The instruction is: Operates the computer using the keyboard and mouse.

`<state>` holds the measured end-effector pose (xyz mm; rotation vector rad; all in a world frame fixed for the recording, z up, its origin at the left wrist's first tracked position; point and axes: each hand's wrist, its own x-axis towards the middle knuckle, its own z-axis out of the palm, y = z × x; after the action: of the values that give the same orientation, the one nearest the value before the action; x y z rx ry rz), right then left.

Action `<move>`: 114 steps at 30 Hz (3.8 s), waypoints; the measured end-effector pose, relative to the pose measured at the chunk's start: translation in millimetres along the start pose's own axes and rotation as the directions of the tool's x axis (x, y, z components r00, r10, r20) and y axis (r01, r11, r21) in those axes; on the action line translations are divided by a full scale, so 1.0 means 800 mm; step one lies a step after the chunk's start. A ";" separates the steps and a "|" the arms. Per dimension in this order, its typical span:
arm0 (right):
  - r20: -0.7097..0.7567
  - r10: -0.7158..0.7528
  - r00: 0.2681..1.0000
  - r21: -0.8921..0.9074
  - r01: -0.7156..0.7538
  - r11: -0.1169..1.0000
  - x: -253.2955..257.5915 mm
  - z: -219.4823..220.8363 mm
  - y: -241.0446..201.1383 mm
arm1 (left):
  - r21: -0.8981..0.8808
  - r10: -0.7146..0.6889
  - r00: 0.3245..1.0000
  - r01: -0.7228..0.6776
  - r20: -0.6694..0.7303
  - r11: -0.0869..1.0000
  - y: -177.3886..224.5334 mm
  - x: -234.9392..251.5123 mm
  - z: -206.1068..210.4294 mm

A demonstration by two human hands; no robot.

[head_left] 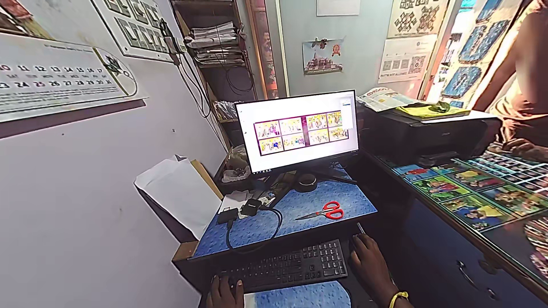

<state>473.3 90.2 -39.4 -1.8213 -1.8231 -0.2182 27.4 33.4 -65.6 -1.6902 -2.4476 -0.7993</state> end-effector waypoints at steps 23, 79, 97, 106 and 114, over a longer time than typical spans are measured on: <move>0.003 0.010 1.000 0.019 -0.010 1.000 0.000 0.002 -0.001 | -0.019 -0.006 1.000 0.005 -0.019 1.000 -0.005 -0.001 0.006; 0.033 -0.162 0.986 0.044 0.160 0.986 -0.005 -0.003 0.003 | 0.041 -0.006 0.998 0.008 -0.067 0.999 -0.011 0.001 0.019; 0.042 -0.140 0.989 0.039 0.139 0.990 -0.006 -0.002 0.004 | 0.049 0.000 0.996 0.005 -0.087 0.999 -0.014 0.002 0.024; 0.019 -0.147 0.989 0.038 0.146 0.989 -0.004 0.001 0.006 | 0.038 -0.004 0.996 0.007 -0.093 0.999 -0.010 0.002 0.019; 0.008 -0.150 0.989 0.037 0.150 0.988 -0.003 0.000 0.003 | 0.042 -0.002 0.996 0.006 -0.093 0.999 -0.011 0.002 0.020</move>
<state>475.2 88.2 -41.5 -1.6652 -1.9608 -0.2295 22.4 39.8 -82.3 -1.5965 -2.3902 -0.8019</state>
